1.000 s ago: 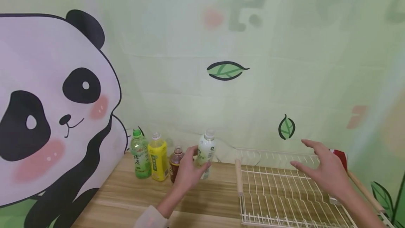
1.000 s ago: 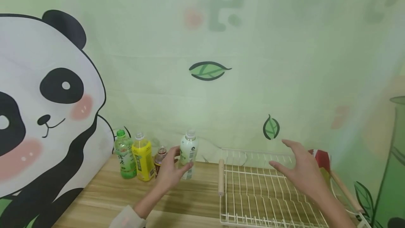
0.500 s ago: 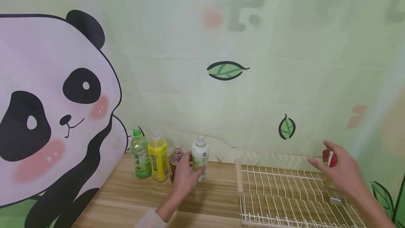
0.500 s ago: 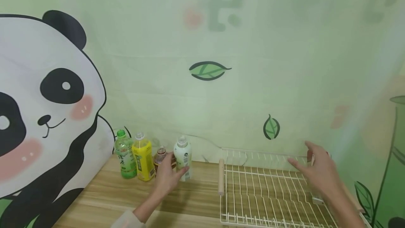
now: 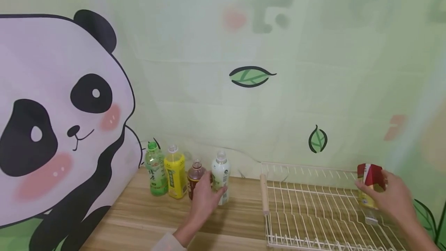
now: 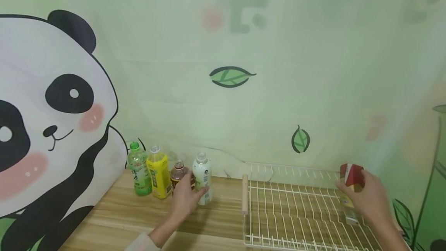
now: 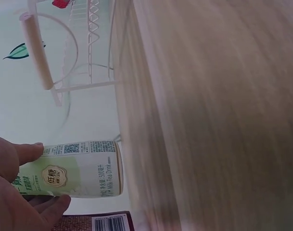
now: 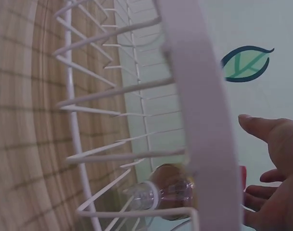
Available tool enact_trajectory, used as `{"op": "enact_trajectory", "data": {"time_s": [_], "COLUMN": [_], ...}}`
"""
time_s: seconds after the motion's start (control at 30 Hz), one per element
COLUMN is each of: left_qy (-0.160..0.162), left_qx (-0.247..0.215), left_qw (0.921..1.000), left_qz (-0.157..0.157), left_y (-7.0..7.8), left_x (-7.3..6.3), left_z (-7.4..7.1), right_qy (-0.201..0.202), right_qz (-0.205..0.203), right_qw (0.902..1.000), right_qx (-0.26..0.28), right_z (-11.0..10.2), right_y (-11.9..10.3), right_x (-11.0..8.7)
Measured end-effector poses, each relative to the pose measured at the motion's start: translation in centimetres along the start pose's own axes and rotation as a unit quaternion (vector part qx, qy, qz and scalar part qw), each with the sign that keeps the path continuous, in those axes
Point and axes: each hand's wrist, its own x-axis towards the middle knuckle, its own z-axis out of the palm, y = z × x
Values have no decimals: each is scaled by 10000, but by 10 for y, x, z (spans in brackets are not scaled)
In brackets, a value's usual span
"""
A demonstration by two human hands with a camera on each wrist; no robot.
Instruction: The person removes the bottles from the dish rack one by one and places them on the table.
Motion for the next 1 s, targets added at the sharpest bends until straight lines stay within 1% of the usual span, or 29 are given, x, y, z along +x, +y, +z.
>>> {"op": "enact_trajectory", "data": {"time_s": [0.13,0.23,0.3,0.4,0.57,0.77,0.93,1.0], "left_qy": [-28,-80,-89,-78,0,46,8,-10], "left_qx": [117,202,282,382,472,529,562,567], "left_qw": [9999,9997,9995,9992,9989,9985,9981,9979], "left_qz": [-76,-142,-144,-121,-67,-147,-261,-311], "left_y": [-2,-4,-5,-7,-8,-9,-8,-8], "left_x": [-1,-2,-3,-3,-3,-3,-2,-1], "left_z": [4,6,7,7,8,9,10,11], "right_qy": [-313,-584,-696,-707,-488,-483,-424,-486], "right_qz": [489,719,817,800,624,635,620,625], "right_qw": [9982,9953,9938,9937,9959,9960,9966,9965], "right_qx": [-174,-280,-305,-348,-440,-412,-333,-264], "right_z": [1,3,5,7,11,13,15,17], "right_y": [11,20,23,27,30,28,27,28], "right_x": [0,1,0,0,0,-2,-2,-1]}}
